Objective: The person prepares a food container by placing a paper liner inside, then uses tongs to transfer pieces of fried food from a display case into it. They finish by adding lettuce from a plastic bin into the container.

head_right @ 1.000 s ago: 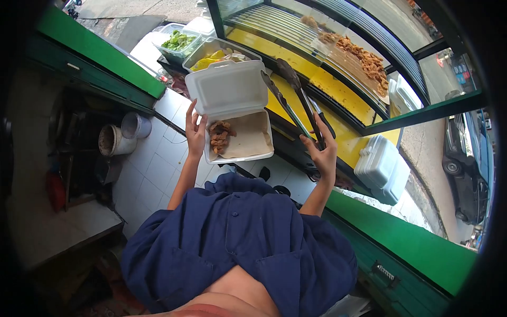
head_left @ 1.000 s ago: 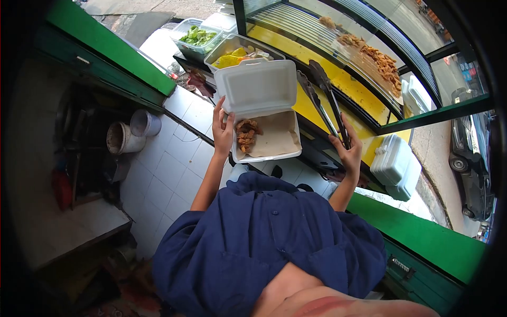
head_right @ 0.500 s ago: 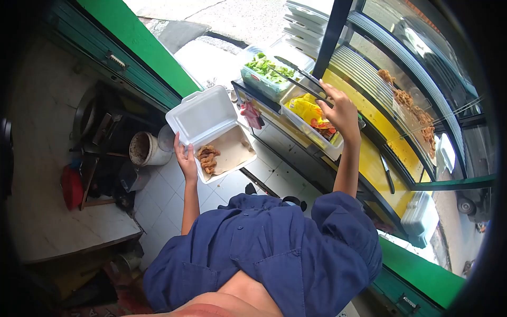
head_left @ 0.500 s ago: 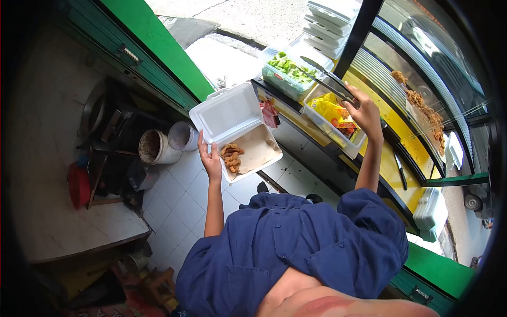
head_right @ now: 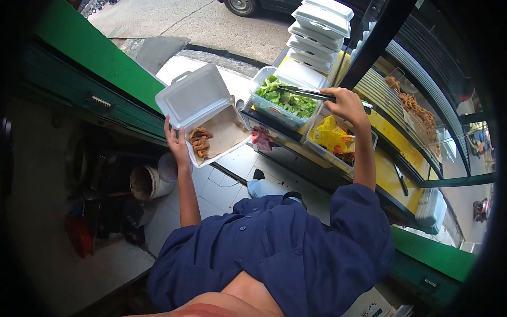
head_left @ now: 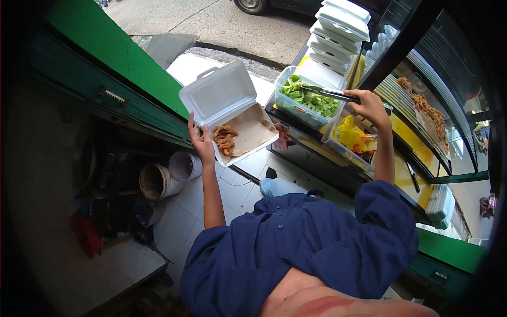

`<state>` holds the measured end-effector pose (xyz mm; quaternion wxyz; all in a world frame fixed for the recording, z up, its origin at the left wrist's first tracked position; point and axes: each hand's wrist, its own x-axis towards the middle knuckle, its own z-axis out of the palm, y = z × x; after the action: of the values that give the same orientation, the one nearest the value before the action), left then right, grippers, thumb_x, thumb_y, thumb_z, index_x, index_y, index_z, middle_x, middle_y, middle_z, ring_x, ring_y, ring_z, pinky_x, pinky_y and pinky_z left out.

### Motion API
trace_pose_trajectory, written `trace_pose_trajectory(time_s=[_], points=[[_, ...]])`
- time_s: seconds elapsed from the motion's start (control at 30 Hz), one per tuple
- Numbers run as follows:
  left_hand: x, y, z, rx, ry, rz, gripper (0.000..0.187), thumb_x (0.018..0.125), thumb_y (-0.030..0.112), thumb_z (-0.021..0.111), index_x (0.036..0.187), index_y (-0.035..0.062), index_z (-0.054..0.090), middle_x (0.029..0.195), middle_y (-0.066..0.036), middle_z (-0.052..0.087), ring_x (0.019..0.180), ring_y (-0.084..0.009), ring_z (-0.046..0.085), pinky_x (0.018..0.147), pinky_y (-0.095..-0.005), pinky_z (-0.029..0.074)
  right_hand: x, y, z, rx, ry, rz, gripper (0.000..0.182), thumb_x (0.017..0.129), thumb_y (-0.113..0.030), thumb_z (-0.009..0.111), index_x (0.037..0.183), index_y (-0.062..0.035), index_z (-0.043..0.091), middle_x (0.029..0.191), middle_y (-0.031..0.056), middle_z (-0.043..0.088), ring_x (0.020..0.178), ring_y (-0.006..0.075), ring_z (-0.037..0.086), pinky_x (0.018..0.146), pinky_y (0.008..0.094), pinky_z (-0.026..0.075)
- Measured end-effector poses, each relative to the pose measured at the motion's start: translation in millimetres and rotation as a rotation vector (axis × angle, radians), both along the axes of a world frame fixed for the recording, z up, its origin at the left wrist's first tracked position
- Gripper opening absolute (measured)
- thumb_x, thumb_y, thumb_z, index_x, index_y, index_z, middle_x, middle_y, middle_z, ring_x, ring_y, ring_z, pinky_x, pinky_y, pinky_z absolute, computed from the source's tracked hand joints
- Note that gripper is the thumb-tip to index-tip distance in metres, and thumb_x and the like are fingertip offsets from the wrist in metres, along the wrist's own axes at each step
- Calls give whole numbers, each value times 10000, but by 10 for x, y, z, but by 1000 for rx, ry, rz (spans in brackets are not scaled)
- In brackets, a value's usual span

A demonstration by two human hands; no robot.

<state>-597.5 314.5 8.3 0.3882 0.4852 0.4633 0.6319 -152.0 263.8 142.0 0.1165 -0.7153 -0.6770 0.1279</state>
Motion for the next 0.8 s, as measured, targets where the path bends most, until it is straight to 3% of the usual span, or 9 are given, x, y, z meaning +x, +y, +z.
trace_pose_trajectory(time_s=[0.1,0.2,0.3,0.43,0.67,0.7,0.8], points=[[172,409,62,33,15,-65,515,907,-24,490,1397,63,356,1428,-118,365,1268,-260,399,1051,-362,320,127,-32,5,-19,78,-45,395,742,-197,681,1137,-186,676,974,98,695,688,240,638,663,328,494],[301,855,312,48,50,-143,528,906,-27,490,1404,89,357,1383,-163,416,1232,-246,443,1025,-346,355,134,1,57,-34,195,-107,391,764,-165,689,1154,-169,665,1000,96,694,683,200,636,660,320,494],[560,1151,474,33,12,-240,533,913,-25,477,1411,125,359,1273,-210,504,1141,-213,520,960,-304,412,259,-93,-1,47,309,-143,394,786,-129,686,1178,-153,651,1036,97,690,738,160,631,693,290,488],[781,1531,555,-84,10,-352,537,919,-22,463,1417,149,357,1238,-199,522,1108,-187,534,934,-300,429,221,-136,54,130,382,-174,422,789,-99,682,1206,-126,630,1063,106,684,866,146,625,801,249,467],[1140,1942,456,-32,33,-509,539,901,-23,473,1407,130,369,1228,-187,532,1111,-192,537,920,-285,445,-73,-252,278,142,548,-212,448,777,-1,659,1218,-56,608,1134,110,655,1001,148,603,905,281,455],[1168,1982,463,-37,5,-568,539,906,-7,494,1410,139,370,1267,-211,515,1164,-227,515,975,-325,420,-139,-255,302,132,610,-202,458,774,7,662,1225,-50,601,1156,106,646,1024,146,594,926,279,447],[1281,2049,465,-37,32,-596,533,905,-9,496,1407,123,373,1295,-188,501,1180,-222,500,978,-321,415,-373,-185,361,142,487,-142,446,772,-17,676,1211,-54,609,1192,104,633,1057,196,602,933,303,459]])
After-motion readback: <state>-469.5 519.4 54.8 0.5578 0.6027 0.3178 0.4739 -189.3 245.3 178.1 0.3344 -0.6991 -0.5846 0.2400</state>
